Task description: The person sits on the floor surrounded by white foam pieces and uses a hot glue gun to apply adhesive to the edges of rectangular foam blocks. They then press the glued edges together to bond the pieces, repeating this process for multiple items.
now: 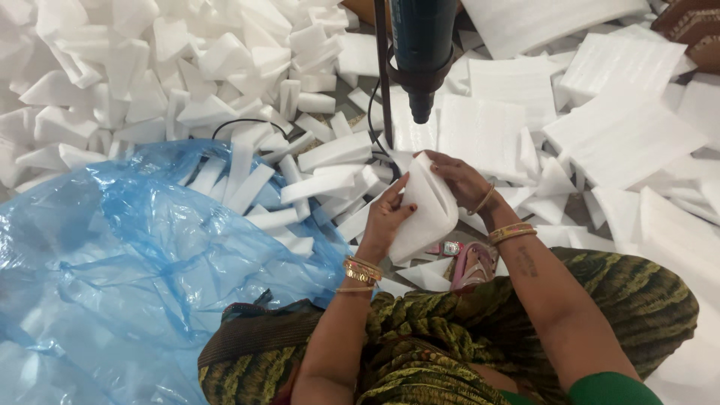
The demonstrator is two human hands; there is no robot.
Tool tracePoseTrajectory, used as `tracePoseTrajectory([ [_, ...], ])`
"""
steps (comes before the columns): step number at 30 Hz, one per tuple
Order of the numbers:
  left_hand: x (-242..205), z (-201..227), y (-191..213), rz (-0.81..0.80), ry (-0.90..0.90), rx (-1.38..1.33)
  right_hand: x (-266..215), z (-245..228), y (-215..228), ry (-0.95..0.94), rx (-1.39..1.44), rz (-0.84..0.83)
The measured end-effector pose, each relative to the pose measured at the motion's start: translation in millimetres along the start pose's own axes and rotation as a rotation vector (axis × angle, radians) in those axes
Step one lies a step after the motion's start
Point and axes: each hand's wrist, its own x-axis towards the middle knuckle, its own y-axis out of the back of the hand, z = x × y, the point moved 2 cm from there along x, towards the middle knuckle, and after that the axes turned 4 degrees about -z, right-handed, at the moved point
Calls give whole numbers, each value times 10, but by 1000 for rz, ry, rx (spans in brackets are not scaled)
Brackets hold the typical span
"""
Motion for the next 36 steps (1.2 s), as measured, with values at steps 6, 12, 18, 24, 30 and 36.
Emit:
tracePoseTrajectory([
  [6,485,163,194,-27,-61,38,410,-230,103,84,58,-53],
  [12,978,447,405,-97,-68,-103,945,-446,273,133,129,-75],
  [18,1353,648,485,-86,-73,-35,1334,-389,714,368,-518,-54],
  [24,1133,457,419,-86,-72,-22,1033,-261,601,707,-1043,4],
  [30,545,75,154,25,63,81,592,298,267,122,-157,134],
  [36,104,-12,3,42,74,126,115,437,-34,142,-165,86],
])
